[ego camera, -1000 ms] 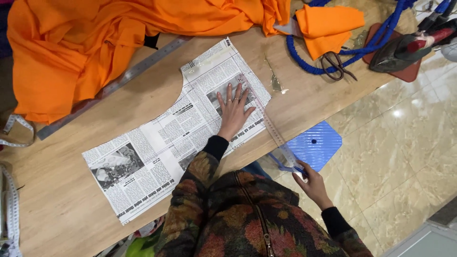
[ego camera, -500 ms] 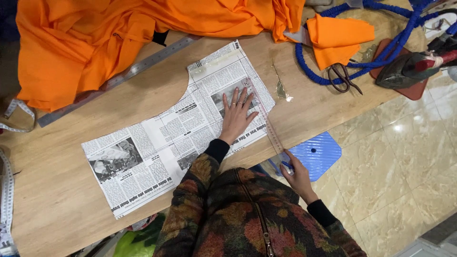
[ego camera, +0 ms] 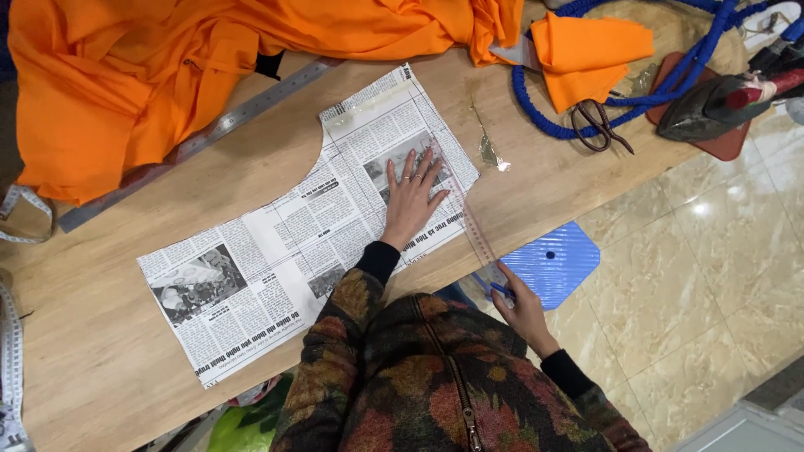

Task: Cutting orange fabric with scissors and marking a newspaper pattern with a pen and ruler on a workshop table.

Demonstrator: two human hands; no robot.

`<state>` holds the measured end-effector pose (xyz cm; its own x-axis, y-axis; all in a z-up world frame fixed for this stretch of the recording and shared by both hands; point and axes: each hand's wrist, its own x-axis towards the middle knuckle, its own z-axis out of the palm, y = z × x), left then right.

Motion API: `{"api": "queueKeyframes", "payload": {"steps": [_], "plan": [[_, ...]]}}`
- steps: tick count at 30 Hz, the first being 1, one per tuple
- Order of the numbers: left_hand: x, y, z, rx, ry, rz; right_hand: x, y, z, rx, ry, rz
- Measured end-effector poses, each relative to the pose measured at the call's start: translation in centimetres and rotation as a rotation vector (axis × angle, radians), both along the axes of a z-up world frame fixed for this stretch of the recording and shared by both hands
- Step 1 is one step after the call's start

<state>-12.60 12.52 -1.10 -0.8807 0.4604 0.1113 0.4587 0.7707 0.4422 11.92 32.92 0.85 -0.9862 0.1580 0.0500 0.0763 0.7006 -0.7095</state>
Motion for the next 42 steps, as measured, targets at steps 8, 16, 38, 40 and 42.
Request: {"api": "queueKeyframes", "payload": {"steps": [8,16,38,40,42], "plan": [[-0.8,-0.1,-0.2,-0.013,0.000,-0.016,-0.7,0.1,0.5,-0.024,-0.088,-0.042],[-0.9,-0.2,-0.3,-0.018,0.019,-0.013,-1.4,-0.6,1.0,-0.004,-0.103,-0.039],[-0.8,-0.3,0.2,-0.017,-0.026,-0.027,-1.5,-1.2,1.6,0.012,-0.116,-0.065],[-1.0,-0.2,0.2,-0.020,-0.024,-0.029,-1.6,-1.1,1.2,0.021,-0.107,-0.069],[-1.1,-0.1,0.0,-0.011,-0.031,-0.028,-1.5,-0.9,0.5,0.075,-0.069,-0.051]]}}
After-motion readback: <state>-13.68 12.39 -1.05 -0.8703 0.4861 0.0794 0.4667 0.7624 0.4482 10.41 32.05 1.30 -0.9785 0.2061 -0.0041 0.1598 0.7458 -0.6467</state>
